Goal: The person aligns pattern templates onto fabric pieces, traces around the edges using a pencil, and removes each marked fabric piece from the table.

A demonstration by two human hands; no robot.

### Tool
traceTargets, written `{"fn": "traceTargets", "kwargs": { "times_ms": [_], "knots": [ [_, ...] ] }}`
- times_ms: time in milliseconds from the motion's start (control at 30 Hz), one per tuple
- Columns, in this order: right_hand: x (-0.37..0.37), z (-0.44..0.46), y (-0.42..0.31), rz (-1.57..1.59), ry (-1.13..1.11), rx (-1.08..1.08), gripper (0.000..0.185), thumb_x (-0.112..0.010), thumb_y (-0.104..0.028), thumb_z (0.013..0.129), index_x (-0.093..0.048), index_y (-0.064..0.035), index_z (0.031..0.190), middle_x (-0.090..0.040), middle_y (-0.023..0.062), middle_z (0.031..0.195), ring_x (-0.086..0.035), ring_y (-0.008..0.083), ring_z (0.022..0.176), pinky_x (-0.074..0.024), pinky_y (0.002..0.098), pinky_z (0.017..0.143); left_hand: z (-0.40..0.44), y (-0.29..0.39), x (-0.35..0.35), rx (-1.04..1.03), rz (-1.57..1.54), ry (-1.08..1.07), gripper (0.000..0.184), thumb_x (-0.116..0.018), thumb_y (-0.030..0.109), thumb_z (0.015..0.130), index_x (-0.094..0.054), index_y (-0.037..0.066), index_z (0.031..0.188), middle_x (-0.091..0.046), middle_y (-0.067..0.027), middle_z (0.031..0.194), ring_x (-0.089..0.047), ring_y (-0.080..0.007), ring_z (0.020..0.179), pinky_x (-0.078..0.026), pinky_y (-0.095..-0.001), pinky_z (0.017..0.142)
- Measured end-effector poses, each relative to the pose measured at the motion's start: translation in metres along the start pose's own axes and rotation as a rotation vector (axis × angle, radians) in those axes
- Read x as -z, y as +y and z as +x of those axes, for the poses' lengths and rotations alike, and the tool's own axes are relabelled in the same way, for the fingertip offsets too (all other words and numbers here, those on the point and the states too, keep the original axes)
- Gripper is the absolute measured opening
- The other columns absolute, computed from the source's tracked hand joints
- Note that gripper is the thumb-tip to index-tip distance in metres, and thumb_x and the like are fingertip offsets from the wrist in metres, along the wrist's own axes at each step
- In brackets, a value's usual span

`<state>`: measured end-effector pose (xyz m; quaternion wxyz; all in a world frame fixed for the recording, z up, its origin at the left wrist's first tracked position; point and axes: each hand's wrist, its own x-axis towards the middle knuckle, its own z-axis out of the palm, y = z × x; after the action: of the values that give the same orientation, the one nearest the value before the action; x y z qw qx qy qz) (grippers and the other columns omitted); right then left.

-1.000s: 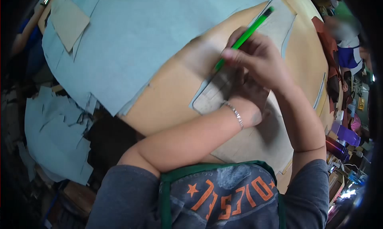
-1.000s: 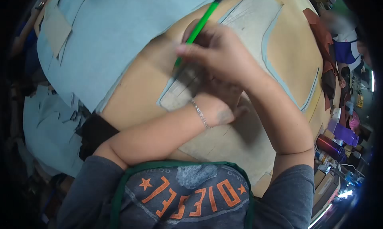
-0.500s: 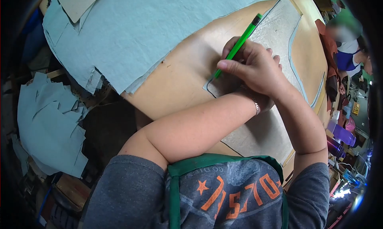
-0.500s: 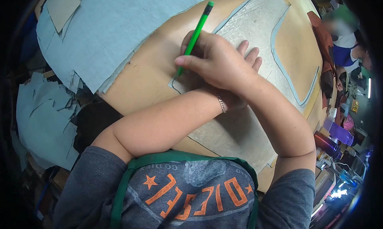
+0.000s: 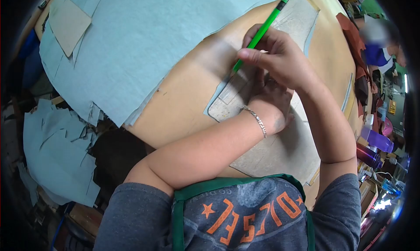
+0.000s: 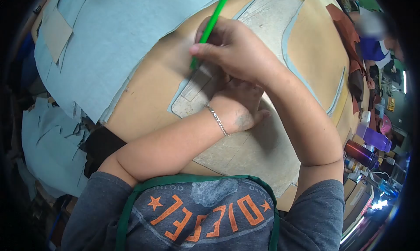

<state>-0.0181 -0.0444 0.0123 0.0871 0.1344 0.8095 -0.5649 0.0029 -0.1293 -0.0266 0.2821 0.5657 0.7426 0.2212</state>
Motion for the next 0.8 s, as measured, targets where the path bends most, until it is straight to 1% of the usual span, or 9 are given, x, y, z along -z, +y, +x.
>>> {"fn": "traceTargets", "kwargs": {
  "times_ms": [100, 200, 400, 500, 567, 633, 700, 733, 800],
  "knots": [
    [-0.026, -0.003, -0.006, 0.107, -0.151, 0.013, 0.016, -0.062, -0.012, 0.078, -0.05, -0.003, 0.083, -0.052, -0.0016, 0.072, -0.049, 0.0058, 0.071, -0.0403, 0.0211, 0.065, 0.011, -0.014, -0.036, -0.055, -0.163, 0.179, 0.067, -0.04, 0.044, 0.081, -0.023, 0.003, 0.131, -0.015, -0.0162, 0.139, -0.012, -0.0343, 0.129, -0.008, -0.0487, 0.103],
    [-0.042, -0.003, -0.001, 0.015, -0.224, -0.031, 0.017, -0.062, -0.012, 0.078, -0.05, -0.0023, 0.083, -0.052, -0.001, 0.071, -0.049, 0.0056, 0.068, -0.0392, 0.0195, 0.062, 0.021, -0.015, -0.053, -0.069, 0.033, 0.466, 0.063, -0.026, 0.044, 0.084, -0.023, 0.003, 0.131, -0.015, -0.0147, 0.14, -0.01, -0.0347, 0.129, -0.01, -0.0513, 0.102],
    [-0.052, -0.008, -0.005, -0.073, -0.257, -0.059, 0.016, -0.061, -0.012, 0.079, -0.05, -0.0021, 0.083, -0.053, -0.0002, 0.071, -0.049, 0.0057, 0.068, -0.0386, 0.0195, 0.062, 0.015, -0.015, -0.047, -0.106, 0.042, 0.465, 0.065, -0.026, 0.048, 0.083, -0.025, 0.004, 0.131, -0.015, -0.0143, 0.14, -0.011, -0.0337, 0.129, -0.015, -0.0623, 0.095],
    [-0.047, -0.008, -0.006, -0.156, -0.236, -0.013, 0.015, -0.06, -0.012, 0.08, -0.049, -0.0022, 0.084, -0.053, 0.0001, 0.072, -0.049, 0.0063, 0.07, -0.0391, 0.02, 0.064, 0.016, -0.013, -0.048, -0.086, 0.112, 0.453, 0.064, -0.025, 0.046, 0.084, -0.025, 0.003, 0.131, -0.015, -0.014, 0.14, -0.011, -0.0337, 0.129, -0.012, -0.0565, 0.1],
    [-0.04, -0.007, -0.002, -0.121, -0.167, -0.002, 0.015, -0.06, -0.012, 0.08, -0.049, -0.0025, 0.085, -0.053, 0.0, 0.072, -0.05, 0.0065, 0.071, -0.0397, 0.0204, 0.065, 0.028, -0.016, -0.067, -0.012, 0.458, 0.592, 0.063, -0.028, 0.046, 0.084, -0.026, 0.003, 0.13, -0.017, -0.014, 0.139, -0.013, -0.0331, 0.129, -0.01, -0.0516, 0.102],
    [-0.03, -0.006, 0.003, -0.091, -0.08, 0.017, 0.016, -0.061, -0.012, 0.079, -0.049, -0.0033, 0.086, -0.053, -0.0004, 0.074, -0.05, 0.0069, 0.073, -0.0408, 0.0212, 0.068, 0.023, -0.012, -0.047, 0.005, 0.422, 0.424, 0.064, -0.033, 0.045, 0.082, -0.027, 0.002, 0.13, -0.019, -0.014, 0.139, -0.015, -0.0326, 0.128, -0.008, -0.0473, 0.104],
    [-0.016, -0.002, 0.005, -0.135, 0.031, -0.035, 0.017, -0.061, -0.012, 0.079, -0.049, -0.0038, 0.087, -0.053, -0.0005, 0.075, -0.05, 0.0071, 0.073, -0.0412, 0.0216, 0.068, 0.007, -0.003, -0.014, -0.04, 0.003, -0.043, 0.066, -0.04, 0.044, 0.081, -0.028, 0.002, 0.129, -0.022, -0.0139, 0.138, -0.018, -0.032, 0.127, -0.008, -0.0434, 0.104],
    [-0.006, 0.002, 0.01, -0.099, 0.083, -0.056, 0.017, -0.062, -0.011, 0.079, -0.049, -0.004, 0.086, -0.054, 0.0003, 0.076, -0.051, 0.0075, 0.073, -0.0413, 0.0214, 0.068, 0.0, 0.001, -0.013, 0.024, 0.139, 0.073, 0.071, -0.051, 0.045, 0.075, -0.031, 0.002, 0.128, -0.027, -0.0138, 0.135, -0.021, -0.0319, 0.126, -0.01, -0.0489, 0.102],
    [0.02, 0.011, 0.02, -0.214, 0.176, -0.039, 0.018, -0.061, -0.015, 0.079, -0.05, -0.0039, 0.088, -0.054, 0.0017, 0.078, -0.05, 0.0079, 0.075, -0.0415, 0.023, 0.068, -0.006, -0.001, -0.015, -0.014, 0.083, 0.205, 0.072, -0.054, 0.043, 0.073, -0.033, 0.002, 0.127, -0.027, -0.0139, 0.135, -0.022, -0.0324, 0.125, -0.011, -0.0524, 0.1]
  ]
}}
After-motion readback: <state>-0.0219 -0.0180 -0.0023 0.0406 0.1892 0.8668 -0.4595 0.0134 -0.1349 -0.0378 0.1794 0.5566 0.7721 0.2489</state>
